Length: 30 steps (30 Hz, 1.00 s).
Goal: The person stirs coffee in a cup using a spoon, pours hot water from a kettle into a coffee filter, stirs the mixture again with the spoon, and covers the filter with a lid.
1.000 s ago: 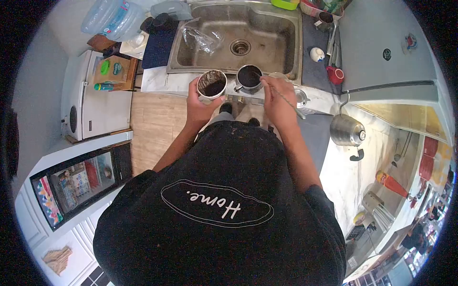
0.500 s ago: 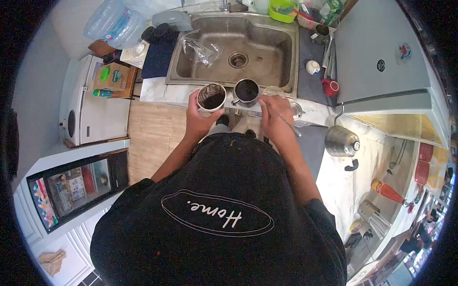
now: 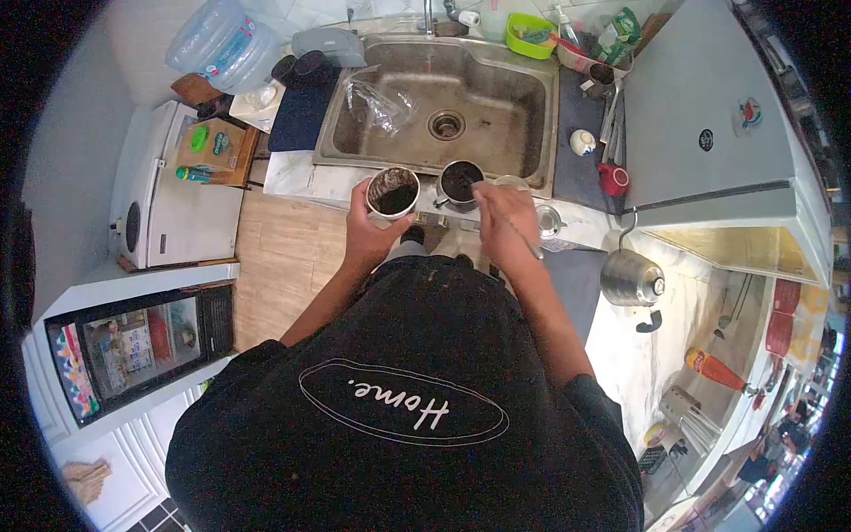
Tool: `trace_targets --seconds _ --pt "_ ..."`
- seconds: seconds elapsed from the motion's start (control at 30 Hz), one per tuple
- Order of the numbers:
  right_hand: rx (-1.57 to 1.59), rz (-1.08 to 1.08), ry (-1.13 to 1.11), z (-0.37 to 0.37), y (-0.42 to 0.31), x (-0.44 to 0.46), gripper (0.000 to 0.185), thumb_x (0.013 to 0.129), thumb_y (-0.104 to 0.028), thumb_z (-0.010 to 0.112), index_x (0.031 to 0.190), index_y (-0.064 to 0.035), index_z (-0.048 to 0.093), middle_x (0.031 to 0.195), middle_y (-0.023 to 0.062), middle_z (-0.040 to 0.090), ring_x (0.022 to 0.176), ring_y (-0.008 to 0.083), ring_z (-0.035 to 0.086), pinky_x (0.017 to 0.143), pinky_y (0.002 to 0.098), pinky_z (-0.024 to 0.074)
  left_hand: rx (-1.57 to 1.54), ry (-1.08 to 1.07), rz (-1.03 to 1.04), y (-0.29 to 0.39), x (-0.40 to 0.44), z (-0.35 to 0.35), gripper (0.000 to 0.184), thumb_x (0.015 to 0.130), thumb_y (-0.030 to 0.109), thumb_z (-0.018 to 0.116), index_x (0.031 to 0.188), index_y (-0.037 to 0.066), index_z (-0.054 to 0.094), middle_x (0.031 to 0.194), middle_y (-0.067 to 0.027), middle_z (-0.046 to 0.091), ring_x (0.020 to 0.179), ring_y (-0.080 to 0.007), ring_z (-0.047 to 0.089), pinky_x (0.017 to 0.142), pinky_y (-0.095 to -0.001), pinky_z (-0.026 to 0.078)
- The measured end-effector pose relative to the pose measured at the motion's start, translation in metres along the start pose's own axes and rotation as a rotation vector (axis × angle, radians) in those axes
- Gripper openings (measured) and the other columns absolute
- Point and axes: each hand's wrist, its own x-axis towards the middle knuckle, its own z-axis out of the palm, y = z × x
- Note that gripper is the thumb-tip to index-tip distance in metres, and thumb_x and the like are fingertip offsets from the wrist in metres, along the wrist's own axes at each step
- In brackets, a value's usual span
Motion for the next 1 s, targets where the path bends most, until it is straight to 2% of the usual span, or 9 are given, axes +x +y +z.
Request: trace_targets --seconds 0.1,0.13,0.23,0.33,0.47,0.67,0.77,0.87,1.0 --pt "-0.006 0.025 0.035 -0.004 0.005 -0.001 0.011 0.096 -0.008 0.065 0.104 -0.0035 0.070 0.096 0.0158 0.072 0.088 0.0364 0.067 0.082 0.0456 0.0505 0.056 0.046 0.030 -0.001 0.000 -0.002 0.082 0.074 0.023 0.091 0.138 -0.001 0.046 0.121 -0.0163 0.068 0.112 -0.0263 0.067 0.097 -0.0399 0.051" --pt "-0.001 0.023 0.048 -0.005 0.005 -0.003 0.012 0.095 -0.009 0.066 0.105 -0.0038 0.069 0.093 0.0161 0.071 0.086 0.0370 0.067 0.081 0.0468 0.0497 0.043 0.049 0.020 0.000 -0.001 -0.002 0.082 0.074 0.023 0.091 0.138 -0.001 0.046 0.121 -0.0165 0.068 0.112 -0.0263 0.067 0.097 -0.0397 0.051" --pt "0.033 -0.036 -0.006 -0.007 -0.004 -0.004 0.012 0.097 -0.007 0.064 0.104 -0.0031 0.072 0.101 0.0151 0.073 0.093 0.0363 0.068 0.083 0.0441 0.0519 0.008 0.048 -0.009 -0.002 -0.004 -0.003 0.082 0.074 0.023 0.091 0.138 -0.002 0.046 0.121 -0.0172 0.068 0.111 -0.0262 0.067 0.098 -0.0392 0.052" --pt "0.016 -0.013 -0.036 -0.004 -0.006 0.002 0.011 0.097 -0.006 0.063 0.103 -0.0034 0.072 0.102 0.0149 0.073 0.094 0.0362 0.068 0.083 0.0445 0.0519 -0.010 0.040 -0.025 -0.004 -0.006 0.000 0.083 0.074 0.023 0.091 0.138 -0.002 0.045 0.121 -0.0174 0.068 0.111 -0.0259 0.067 0.098 -0.0390 0.051" --pt "0.008 0.086 0.050 -0.006 0.000 -0.003 0.011 0.095 -0.005 0.065 0.103 -0.0040 0.072 0.098 0.0152 0.073 0.092 0.0363 0.067 0.082 0.0453 0.0518 0.009 0.036 -0.015 -0.002 -0.003 -0.002 0.082 0.074 0.021 0.091 0.138 -0.002 0.045 0.121 -0.0174 0.068 0.111 -0.0255 0.067 0.099 -0.0388 0.051" --pt "0.040 0.014 -0.022 -0.004 -0.011 -0.001 0.010 0.096 -0.004 0.064 0.102 -0.0032 0.072 0.096 0.0156 0.073 0.091 0.0369 0.067 0.082 0.0451 0.0522 -0.062 0.040 -0.027 -0.003 -0.004 0.000 0.081 0.074 0.020 0.091 0.137 -0.002 0.045 0.122 -0.0168 0.067 0.112 -0.0248 0.067 0.099 -0.0385 0.051" --pt "-0.023 0.045 0.052 -0.002 -0.001 0.000 0.010 0.095 -0.004 0.065 0.102 -0.0030 0.072 0.095 0.0158 0.072 0.091 0.0372 0.067 0.082 0.0451 0.0521 -0.026 0.042 -0.026 -0.003 -0.004 -0.002 0.080 0.074 0.020 0.090 0.137 -0.002 0.045 0.122 -0.0163 0.067 0.113 -0.0245 0.066 0.099 -0.0382 0.051" --pt "-0.008 0.108 0.034 -0.008 0.000 -0.006 0.009 0.095 -0.004 0.065 0.102 -0.0032 0.072 0.095 0.0159 0.072 0.091 0.0370 0.067 0.081 0.0452 0.0518 -0.025 0.058 -0.033 -0.004 -0.005 -0.005 0.080 0.075 0.020 0.090 0.138 -0.002 0.045 0.122 -0.0159 0.067 0.112 -0.0245 0.066 0.099 -0.0383 0.051" --pt "0.024 0.027 0.009 -0.004 -0.008 -0.004 0.010 0.096 -0.005 0.064 0.101 -0.0031 0.072 0.097 0.0156 0.072 0.090 0.0363 0.067 0.080 0.0445 0.0516 -0.086 0.054 -0.067 -0.008 -0.005 -0.003 0.081 0.075 0.022 0.090 0.138 -0.002 0.045 0.122 -0.0160 0.067 0.113 -0.0247 0.066 0.099 -0.0391 0.051"
